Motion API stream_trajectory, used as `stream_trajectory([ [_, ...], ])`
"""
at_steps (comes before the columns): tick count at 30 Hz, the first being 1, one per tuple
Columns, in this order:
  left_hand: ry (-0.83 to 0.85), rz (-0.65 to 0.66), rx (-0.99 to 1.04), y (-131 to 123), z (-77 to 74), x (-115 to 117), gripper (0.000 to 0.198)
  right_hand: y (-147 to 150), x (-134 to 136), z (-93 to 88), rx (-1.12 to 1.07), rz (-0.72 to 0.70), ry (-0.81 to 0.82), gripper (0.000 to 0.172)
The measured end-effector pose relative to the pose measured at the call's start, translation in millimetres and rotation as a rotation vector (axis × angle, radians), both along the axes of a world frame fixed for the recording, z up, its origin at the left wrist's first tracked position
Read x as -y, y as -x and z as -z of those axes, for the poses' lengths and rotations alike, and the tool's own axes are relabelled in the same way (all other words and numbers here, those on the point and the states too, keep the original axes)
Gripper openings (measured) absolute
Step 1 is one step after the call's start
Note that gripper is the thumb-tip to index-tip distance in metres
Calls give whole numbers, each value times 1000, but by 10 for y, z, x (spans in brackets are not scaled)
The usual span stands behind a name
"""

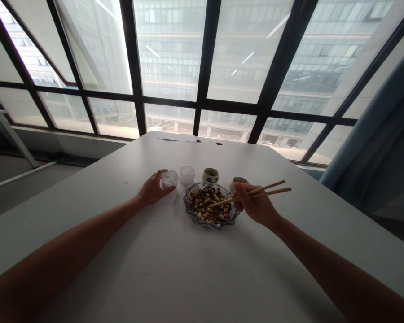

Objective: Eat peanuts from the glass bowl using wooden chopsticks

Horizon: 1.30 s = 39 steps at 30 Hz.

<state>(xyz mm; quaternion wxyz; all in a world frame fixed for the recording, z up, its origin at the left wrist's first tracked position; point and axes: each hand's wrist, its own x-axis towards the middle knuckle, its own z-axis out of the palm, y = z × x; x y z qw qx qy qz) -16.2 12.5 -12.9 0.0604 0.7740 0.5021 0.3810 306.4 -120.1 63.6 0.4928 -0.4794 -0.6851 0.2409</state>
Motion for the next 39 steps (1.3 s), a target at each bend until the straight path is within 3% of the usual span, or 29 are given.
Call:
stream_trajectory([
  [4, -2, 3, 0, 3, -4, 3, 69, -5, 28, -13, 46, -48, -31, 58],
  [8, -14, 1, -2, 6, 5, -12, 69, -19, -31, 10, -76, 43, -19, 60],
  [13, -49, 34, -15, 6, 13, -5, 68, -151, -310, 258, -404, 188, 55, 64],
  [19, -130, 117, -57, -3, -7, 56, 68, -322, -502, 512, -617, 173, 172, 59],
  [23, -190, 182, -107, -7, -51, 89, 65, -326, -488, 525, -716, 219, 223, 59],
  [28, -234, 215, -109, -14, -84, 110, 60, -289, -465, 523, -788, 228, 173, 58],
  [39, -341, 264, -141, -1, -54, 62, 54, -270, -483, 575, -835, 217, 151, 59],
])
